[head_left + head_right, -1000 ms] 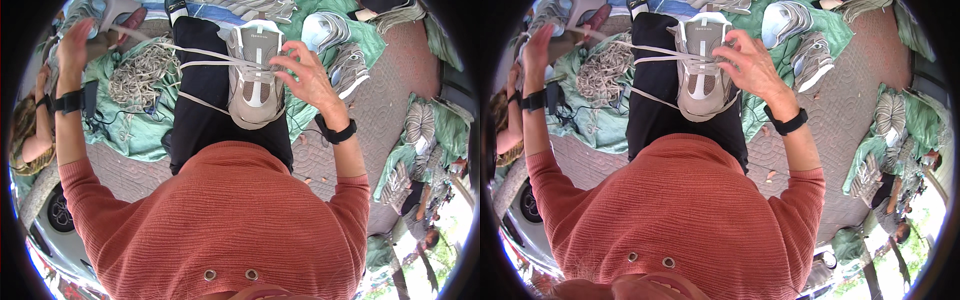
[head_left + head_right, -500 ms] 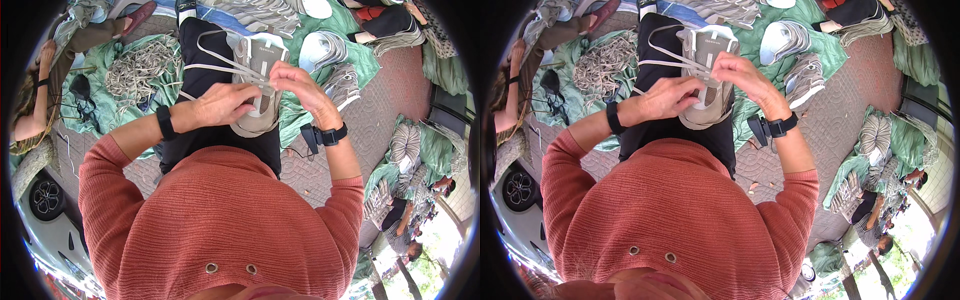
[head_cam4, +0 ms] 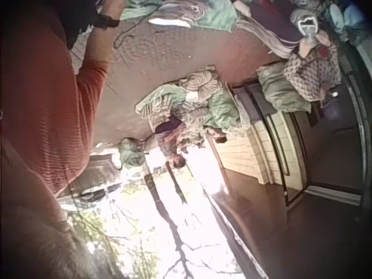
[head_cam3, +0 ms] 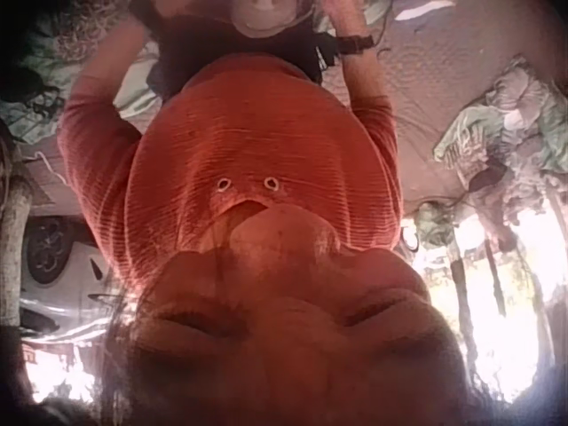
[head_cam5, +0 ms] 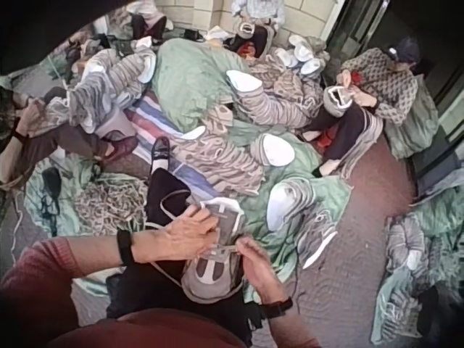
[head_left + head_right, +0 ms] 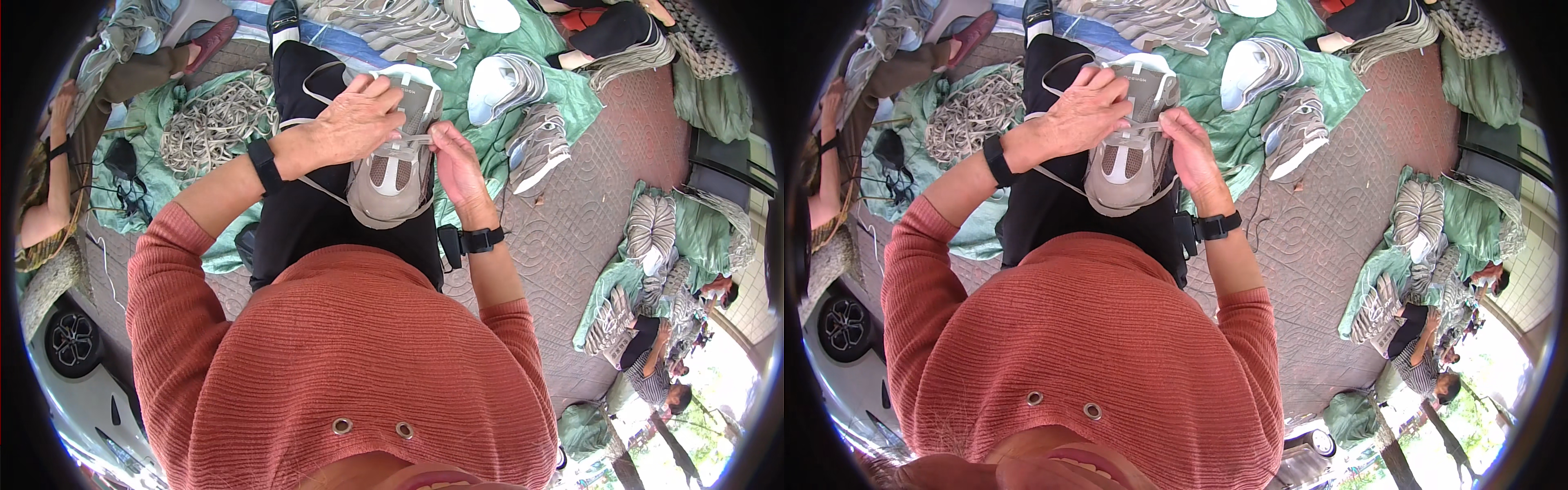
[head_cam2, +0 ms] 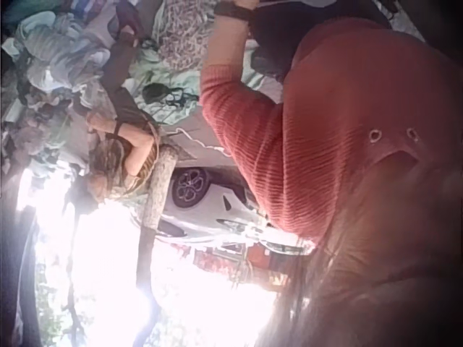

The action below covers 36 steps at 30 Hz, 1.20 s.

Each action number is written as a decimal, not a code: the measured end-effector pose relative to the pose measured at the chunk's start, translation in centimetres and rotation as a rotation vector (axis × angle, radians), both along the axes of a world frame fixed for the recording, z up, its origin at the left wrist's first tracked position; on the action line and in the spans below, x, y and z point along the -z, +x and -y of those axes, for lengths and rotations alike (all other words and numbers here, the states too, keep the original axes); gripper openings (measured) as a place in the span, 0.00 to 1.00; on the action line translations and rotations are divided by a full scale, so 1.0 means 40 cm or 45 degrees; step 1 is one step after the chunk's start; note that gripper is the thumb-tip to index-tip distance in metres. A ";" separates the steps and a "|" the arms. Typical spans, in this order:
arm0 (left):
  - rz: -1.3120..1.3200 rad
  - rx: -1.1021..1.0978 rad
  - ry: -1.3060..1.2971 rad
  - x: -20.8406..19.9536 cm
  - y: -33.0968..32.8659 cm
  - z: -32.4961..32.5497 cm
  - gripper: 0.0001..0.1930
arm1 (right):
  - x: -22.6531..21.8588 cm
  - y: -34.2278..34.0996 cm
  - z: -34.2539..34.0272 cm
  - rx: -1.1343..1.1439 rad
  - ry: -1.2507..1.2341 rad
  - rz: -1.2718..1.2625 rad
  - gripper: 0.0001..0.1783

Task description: The person is threading laces through the eyelets of shoe uppers in a shoe manufacturing environment.

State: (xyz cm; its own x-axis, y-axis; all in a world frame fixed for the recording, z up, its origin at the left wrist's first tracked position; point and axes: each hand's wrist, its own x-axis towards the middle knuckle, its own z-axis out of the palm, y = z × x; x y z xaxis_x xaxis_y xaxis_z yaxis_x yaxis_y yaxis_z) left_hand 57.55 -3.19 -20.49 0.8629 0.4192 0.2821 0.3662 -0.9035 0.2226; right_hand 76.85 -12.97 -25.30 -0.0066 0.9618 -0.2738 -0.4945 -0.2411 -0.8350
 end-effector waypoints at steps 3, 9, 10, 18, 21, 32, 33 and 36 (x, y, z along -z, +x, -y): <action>-0.049 0.195 -0.017 -0.003 0.008 -0.048 0.06 | 0.000 -0.004 0.008 0.022 -0.052 0.005 0.06; -0.026 0.074 -0.173 -0.030 -0.137 -0.151 0.09 | -0.069 -0.012 0.024 -0.091 0.104 0.250 0.06; 0.162 0.098 -0.318 -0.013 -0.147 -0.143 0.16 | -0.077 -0.011 0.022 -0.200 0.179 0.534 0.06; 1.493 0.082 -2.180 -0.253 -0.223 0.002 0.13 | -0.168 -0.178 -0.055 -0.515 0.768 2.415 0.22; 2.088 0.164 -2.359 -0.216 -0.323 -0.040 0.14 | -0.129 -0.170 -0.086 -0.602 0.740 2.446 0.15; 2.982 -1.334 -1.161 0.064 -1.087 0.033 0.13 | -0.376 0.289 -0.001 0.155 0.292 -0.423 0.07; 3.004 -1.411 -1.102 0.083 -1.132 0.060 0.13 | -0.381 0.373 0.009 0.161 0.375 -0.465 0.06; 2.885 -1.646 -1.067 0.153 -1.195 0.121 0.14 | -0.316 0.610 0.093 0.756 0.331 -0.256 0.11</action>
State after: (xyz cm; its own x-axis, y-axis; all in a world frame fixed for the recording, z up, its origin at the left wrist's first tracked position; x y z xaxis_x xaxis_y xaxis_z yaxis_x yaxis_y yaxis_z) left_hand 9.76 -8.05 -26.60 -0.6824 0.5653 -0.4634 -0.6771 -0.2500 0.6921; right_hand 101.23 -16.67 -12.67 0.5168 0.8522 -0.0817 -0.6325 0.3158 -0.7073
